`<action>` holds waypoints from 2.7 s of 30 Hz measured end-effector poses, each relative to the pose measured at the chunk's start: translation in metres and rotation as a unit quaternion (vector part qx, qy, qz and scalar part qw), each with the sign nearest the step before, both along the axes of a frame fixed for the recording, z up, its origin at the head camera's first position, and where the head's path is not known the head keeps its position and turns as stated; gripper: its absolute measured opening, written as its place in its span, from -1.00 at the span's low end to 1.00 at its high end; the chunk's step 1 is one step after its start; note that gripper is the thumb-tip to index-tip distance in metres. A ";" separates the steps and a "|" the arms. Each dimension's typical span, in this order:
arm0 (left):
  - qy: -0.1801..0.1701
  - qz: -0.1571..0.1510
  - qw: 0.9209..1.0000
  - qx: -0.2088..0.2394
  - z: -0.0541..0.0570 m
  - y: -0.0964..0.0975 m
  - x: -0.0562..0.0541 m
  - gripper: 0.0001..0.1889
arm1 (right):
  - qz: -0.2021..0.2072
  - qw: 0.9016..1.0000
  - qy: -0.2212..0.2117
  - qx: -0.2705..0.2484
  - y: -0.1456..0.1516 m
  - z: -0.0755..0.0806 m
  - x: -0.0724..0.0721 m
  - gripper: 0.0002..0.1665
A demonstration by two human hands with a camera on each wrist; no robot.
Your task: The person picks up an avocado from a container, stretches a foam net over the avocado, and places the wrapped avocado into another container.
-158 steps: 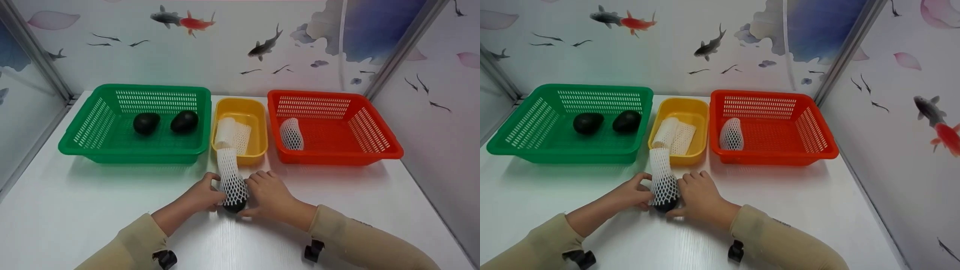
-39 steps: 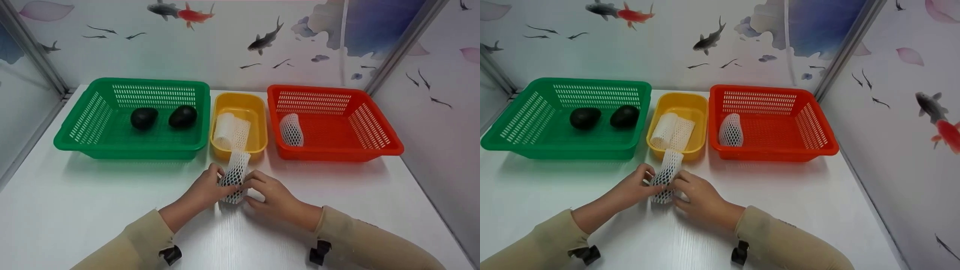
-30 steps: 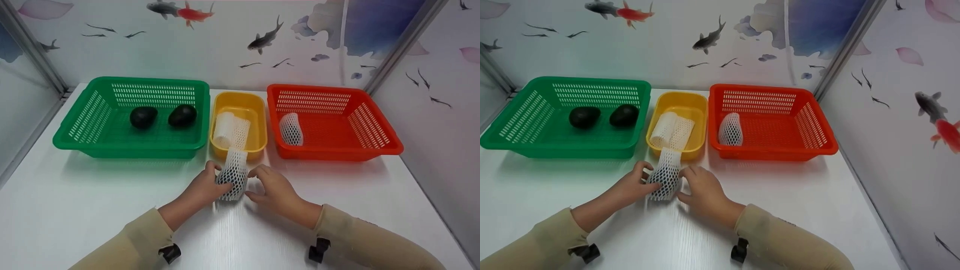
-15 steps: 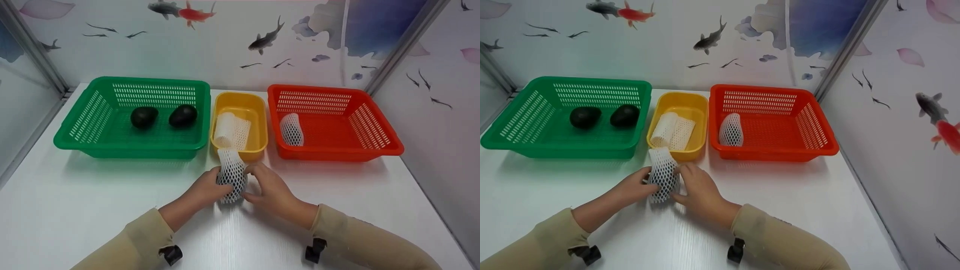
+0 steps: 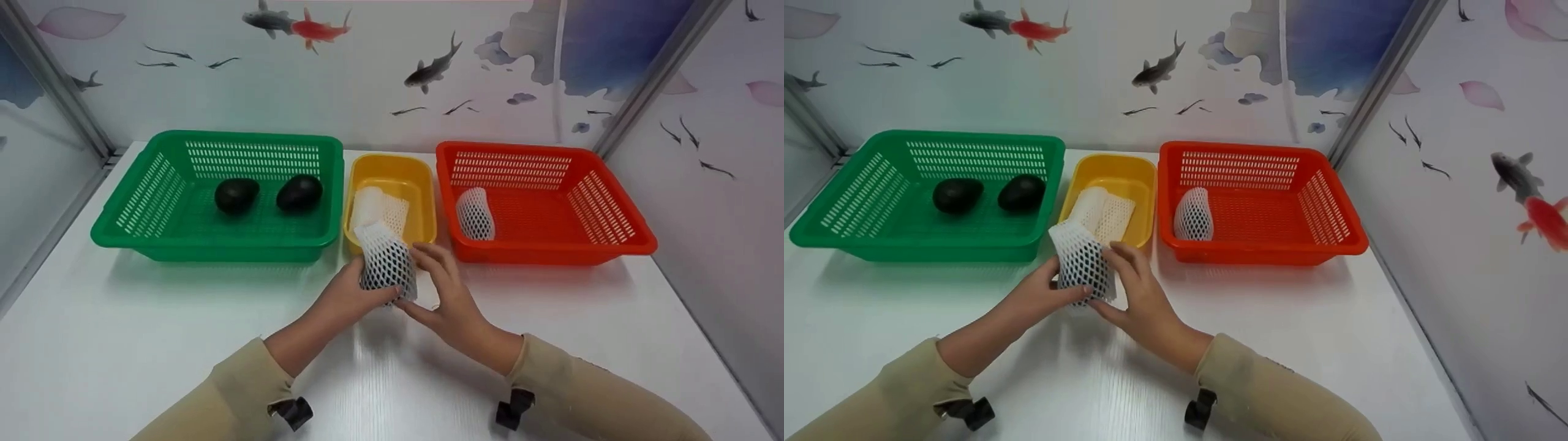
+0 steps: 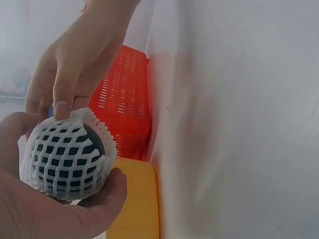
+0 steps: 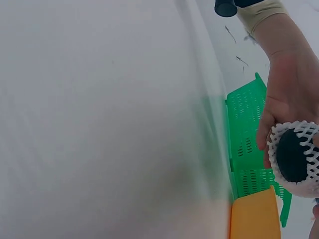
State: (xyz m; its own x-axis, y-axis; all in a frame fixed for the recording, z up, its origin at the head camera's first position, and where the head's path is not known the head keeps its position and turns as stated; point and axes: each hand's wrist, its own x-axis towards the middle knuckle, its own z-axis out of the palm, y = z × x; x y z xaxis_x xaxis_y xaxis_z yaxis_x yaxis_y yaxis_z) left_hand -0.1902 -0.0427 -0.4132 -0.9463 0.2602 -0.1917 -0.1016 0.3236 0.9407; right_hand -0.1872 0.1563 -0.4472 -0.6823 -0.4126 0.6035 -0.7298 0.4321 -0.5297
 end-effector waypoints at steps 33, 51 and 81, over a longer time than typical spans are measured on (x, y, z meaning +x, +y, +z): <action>-0.005 0.061 0.989 0.134 0.039 0.020 0.002 -0.08 | 0.006 0.980 0.093 -0.177 -0.023 0.035 0.014 -0.40; 0.061 0.082 0.993 0.063 0.055 0.044 0.003 -0.01 | 0.020 0.955 -0.089 -0.282 0.004 0.041 0.006 -0.60; 0.107 0.063 0.974 0.190 0.052 0.054 0.003 -0.62 | -0.018 0.915 -0.154 -0.372 0.032 0.063 0.002 -0.56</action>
State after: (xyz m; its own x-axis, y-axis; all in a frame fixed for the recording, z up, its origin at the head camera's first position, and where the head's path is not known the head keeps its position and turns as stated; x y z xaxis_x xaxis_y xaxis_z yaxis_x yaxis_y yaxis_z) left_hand -0.1875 0.0113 -0.3607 -0.9829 0.1538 0.1016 0.0943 -0.0540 0.9941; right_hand -0.1848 0.1884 -0.3841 -0.8721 0.0615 0.4855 -0.4893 -0.1113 -0.8650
